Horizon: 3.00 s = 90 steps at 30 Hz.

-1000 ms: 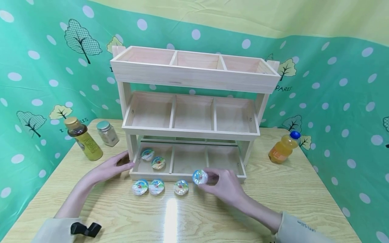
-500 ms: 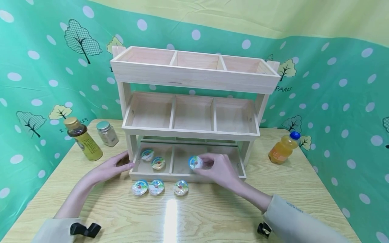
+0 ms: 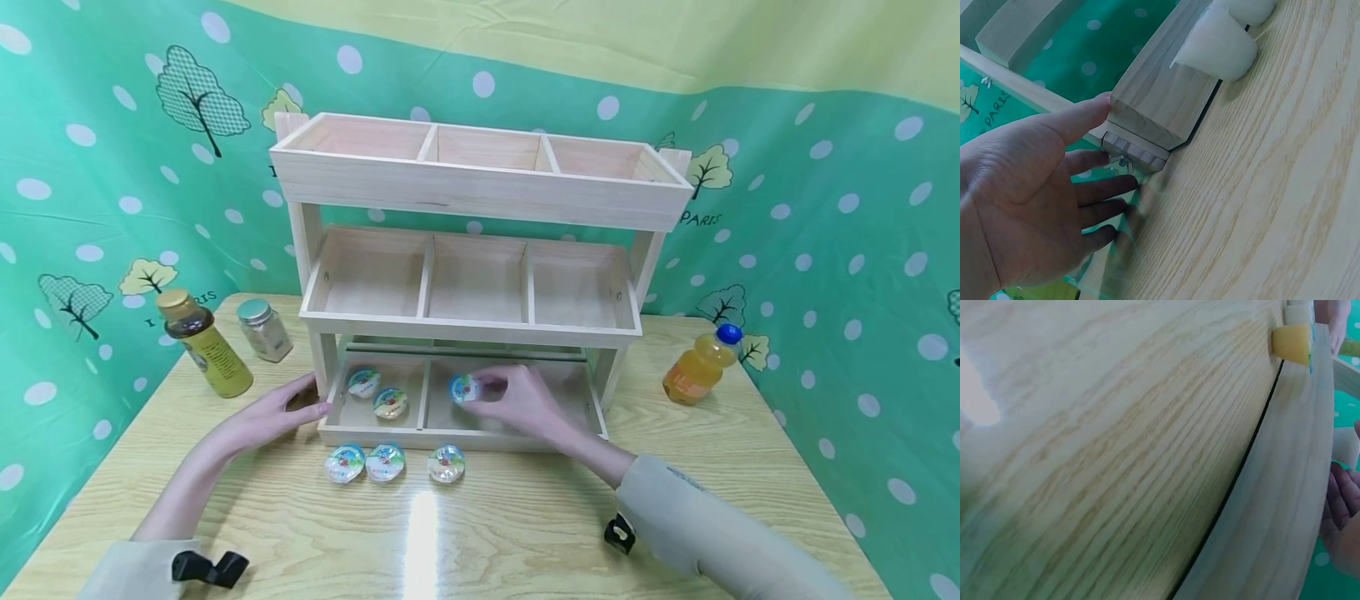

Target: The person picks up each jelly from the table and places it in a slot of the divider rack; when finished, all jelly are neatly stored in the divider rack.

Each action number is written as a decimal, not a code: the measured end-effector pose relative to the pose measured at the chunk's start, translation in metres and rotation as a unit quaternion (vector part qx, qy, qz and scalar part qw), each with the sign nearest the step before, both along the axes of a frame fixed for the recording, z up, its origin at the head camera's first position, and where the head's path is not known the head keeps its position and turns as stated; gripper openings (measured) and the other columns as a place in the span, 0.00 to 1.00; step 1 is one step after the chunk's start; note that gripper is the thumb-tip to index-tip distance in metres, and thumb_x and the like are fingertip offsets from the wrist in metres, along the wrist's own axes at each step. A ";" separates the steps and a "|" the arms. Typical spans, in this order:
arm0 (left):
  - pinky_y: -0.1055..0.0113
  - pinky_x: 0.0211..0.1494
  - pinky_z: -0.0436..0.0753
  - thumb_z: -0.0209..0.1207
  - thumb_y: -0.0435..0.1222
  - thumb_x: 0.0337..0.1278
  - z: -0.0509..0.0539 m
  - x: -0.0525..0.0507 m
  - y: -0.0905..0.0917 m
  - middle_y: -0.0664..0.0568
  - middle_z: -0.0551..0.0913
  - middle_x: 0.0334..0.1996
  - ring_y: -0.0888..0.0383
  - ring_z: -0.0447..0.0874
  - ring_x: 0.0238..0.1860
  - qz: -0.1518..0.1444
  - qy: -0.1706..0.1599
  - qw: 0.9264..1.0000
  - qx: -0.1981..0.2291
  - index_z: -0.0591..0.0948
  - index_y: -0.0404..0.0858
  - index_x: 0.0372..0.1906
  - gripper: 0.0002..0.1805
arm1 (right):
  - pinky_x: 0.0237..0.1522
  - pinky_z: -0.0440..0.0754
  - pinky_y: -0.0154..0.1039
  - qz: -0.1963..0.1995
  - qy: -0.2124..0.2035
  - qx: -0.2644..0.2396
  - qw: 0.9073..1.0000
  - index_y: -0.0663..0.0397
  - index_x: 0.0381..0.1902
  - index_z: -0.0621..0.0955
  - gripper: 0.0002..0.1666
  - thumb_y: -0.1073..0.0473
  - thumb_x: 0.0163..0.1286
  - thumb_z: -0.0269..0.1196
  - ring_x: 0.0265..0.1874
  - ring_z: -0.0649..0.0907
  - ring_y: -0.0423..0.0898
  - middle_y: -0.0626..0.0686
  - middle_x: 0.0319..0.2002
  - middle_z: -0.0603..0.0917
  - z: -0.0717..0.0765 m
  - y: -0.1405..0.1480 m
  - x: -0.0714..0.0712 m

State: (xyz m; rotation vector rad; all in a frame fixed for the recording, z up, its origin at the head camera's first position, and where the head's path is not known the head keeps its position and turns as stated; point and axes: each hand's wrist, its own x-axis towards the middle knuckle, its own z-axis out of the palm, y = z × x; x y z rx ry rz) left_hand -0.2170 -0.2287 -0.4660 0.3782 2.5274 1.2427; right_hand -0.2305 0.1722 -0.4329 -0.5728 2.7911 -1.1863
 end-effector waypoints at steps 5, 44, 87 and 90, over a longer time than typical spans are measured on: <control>0.29 0.79 0.56 0.56 0.52 0.74 0.000 0.000 -0.001 0.31 0.51 0.82 0.29 0.47 0.82 -0.001 -0.001 1.000 0.005 0.51 0.37 0.83 0.45 | 0.38 0.84 0.33 0.022 -0.016 0.008 1.000 0.51 0.55 0.87 0.29 0.48 0.56 0.79 0.36 0.87 0.42 0.50 0.46 0.92 -0.009 -0.006 -0.007; 0.30 0.79 0.57 0.56 0.52 0.75 0.000 0.000 0.000 0.31 0.50 0.82 0.28 0.47 0.81 -0.002 -0.005 1.000 0.006 0.50 0.36 0.83 0.45 | 0.40 0.86 0.28 0.145 0.086 0.077 0.983 0.55 0.55 0.87 0.27 0.50 0.60 0.77 0.37 0.90 0.42 0.54 0.47 0.92 -0.033 -0.018 -0.019; 0.31 0.80 0.55 0.56 0.50 0.75 0.000 0.000 0.001 0.29 0.51 0.81 0.28 0.47 0.81 0.001 -0.009 1.000 0.005 0.51 0.33 0.82 0.45 | 0.67 0.81 0.55 0.235 0.113 0.062 0.964 0.37 0.60 0.84 0.31 0.42 0.58 0.76 0.67 0.79 0.49 0.49 0.66 0.81 -0.014 -0.007 0.032; 0.30 0.80 0.56 0.56 0.50 0.75 0.000 0.000 0.001 0.29 0.51 0.81 0.28 0.48 0.81 0.002 -0.009 1.000 0.003 0.51 0.33 0.82 0.45 | 0.67 0.80 0.56 0.234 0.116 0.091 0.961 0.34 0.61 0.84 0.34 0.39 0.57 0.76 0.68 0.78 0.48 0.46 0.66 0.80 -0.017 -0.009 0.034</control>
